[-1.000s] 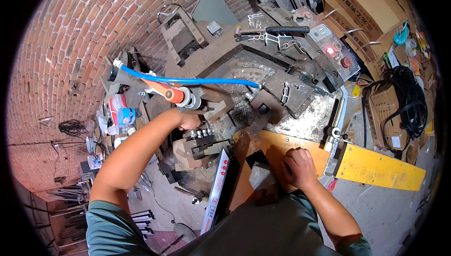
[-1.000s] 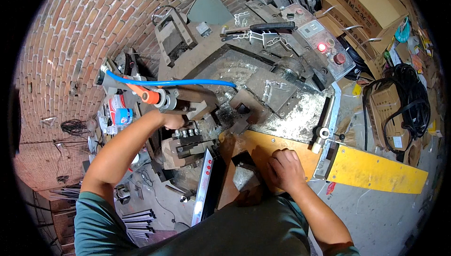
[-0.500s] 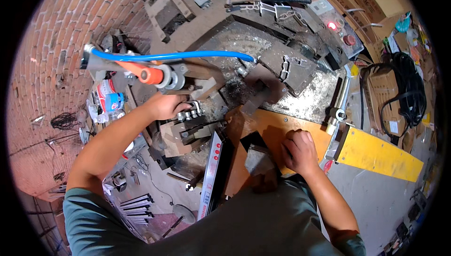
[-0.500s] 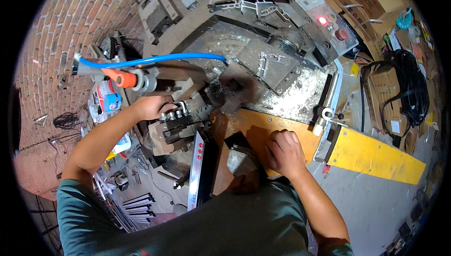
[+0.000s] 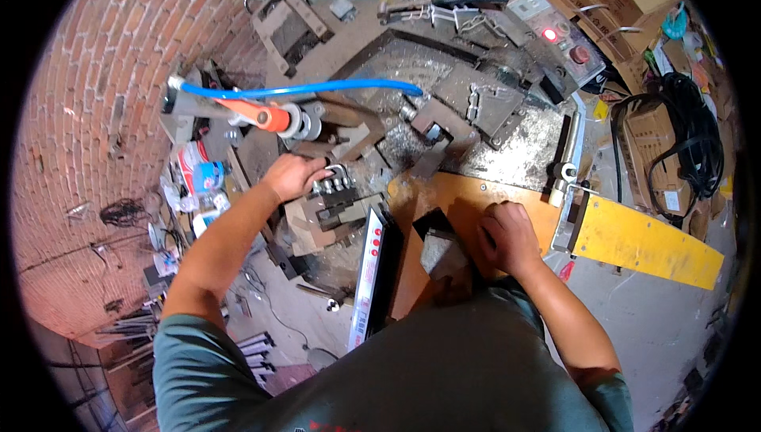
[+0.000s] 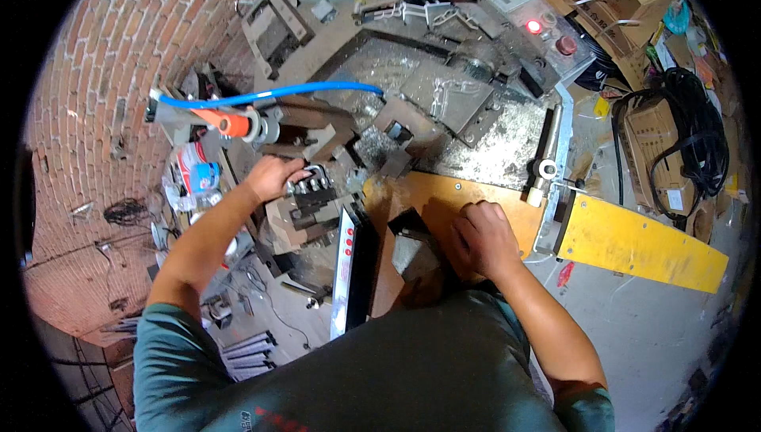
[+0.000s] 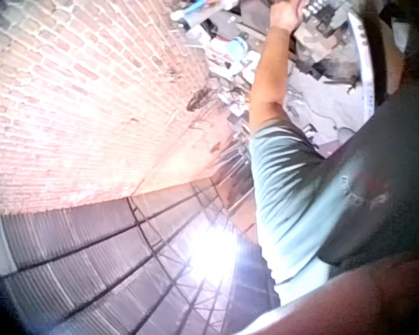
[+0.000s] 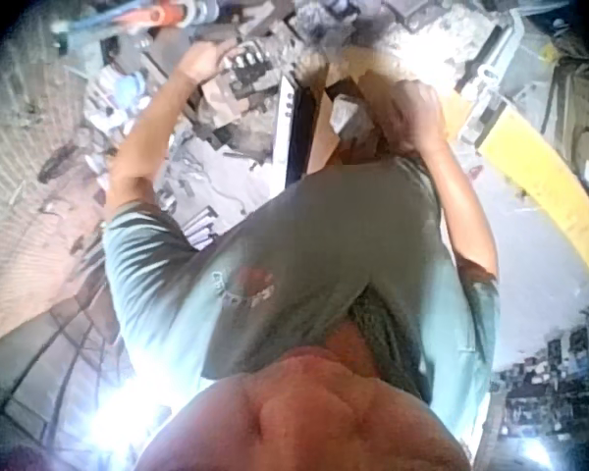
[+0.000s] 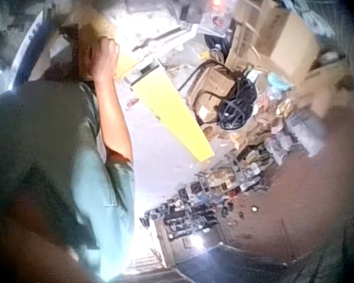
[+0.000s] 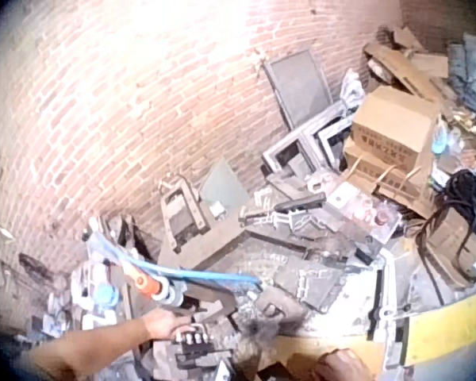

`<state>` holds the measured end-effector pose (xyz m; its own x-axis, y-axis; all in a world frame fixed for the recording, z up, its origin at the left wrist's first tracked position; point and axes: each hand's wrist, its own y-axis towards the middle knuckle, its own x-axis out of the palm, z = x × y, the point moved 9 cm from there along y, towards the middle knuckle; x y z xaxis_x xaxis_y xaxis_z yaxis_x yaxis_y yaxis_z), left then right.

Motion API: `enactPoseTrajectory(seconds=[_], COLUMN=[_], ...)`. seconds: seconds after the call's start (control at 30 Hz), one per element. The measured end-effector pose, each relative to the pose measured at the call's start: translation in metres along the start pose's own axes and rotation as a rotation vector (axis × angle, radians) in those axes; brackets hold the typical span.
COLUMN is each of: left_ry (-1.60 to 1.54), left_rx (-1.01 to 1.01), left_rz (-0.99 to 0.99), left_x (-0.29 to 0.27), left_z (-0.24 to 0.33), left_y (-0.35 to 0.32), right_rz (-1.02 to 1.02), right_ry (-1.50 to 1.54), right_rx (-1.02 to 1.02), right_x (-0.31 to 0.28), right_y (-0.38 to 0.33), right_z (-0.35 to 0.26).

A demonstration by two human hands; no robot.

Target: The person positions metal pieces in a specialized corner-clamping jig, uses an Allen key to tighten bolts securing the assembly, and applies a marker to indicate specific points on the metal.

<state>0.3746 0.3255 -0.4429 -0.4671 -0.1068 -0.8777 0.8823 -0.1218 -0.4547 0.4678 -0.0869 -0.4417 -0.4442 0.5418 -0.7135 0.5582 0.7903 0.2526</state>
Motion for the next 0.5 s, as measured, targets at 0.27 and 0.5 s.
enactPoseTrajectory(seconds=[0.27, 0.5], left_ry=[-0.263, -0.029], left_rx=[-0.269, -0.288], left_rz=[-0.051, -0.257], left_x=[-0.037, -0.046], left_z=[-0.004, 0.013], left_y=[-0.01, -0.003], right_rz=[-0.001, -0.003], right_ry=[0.002, 0.01], right_rx=[-0.006, -0.035], right_x=[0.002, 0.001], right_y=[-0.004, -0.005], right_z=[0.0, -0.001])
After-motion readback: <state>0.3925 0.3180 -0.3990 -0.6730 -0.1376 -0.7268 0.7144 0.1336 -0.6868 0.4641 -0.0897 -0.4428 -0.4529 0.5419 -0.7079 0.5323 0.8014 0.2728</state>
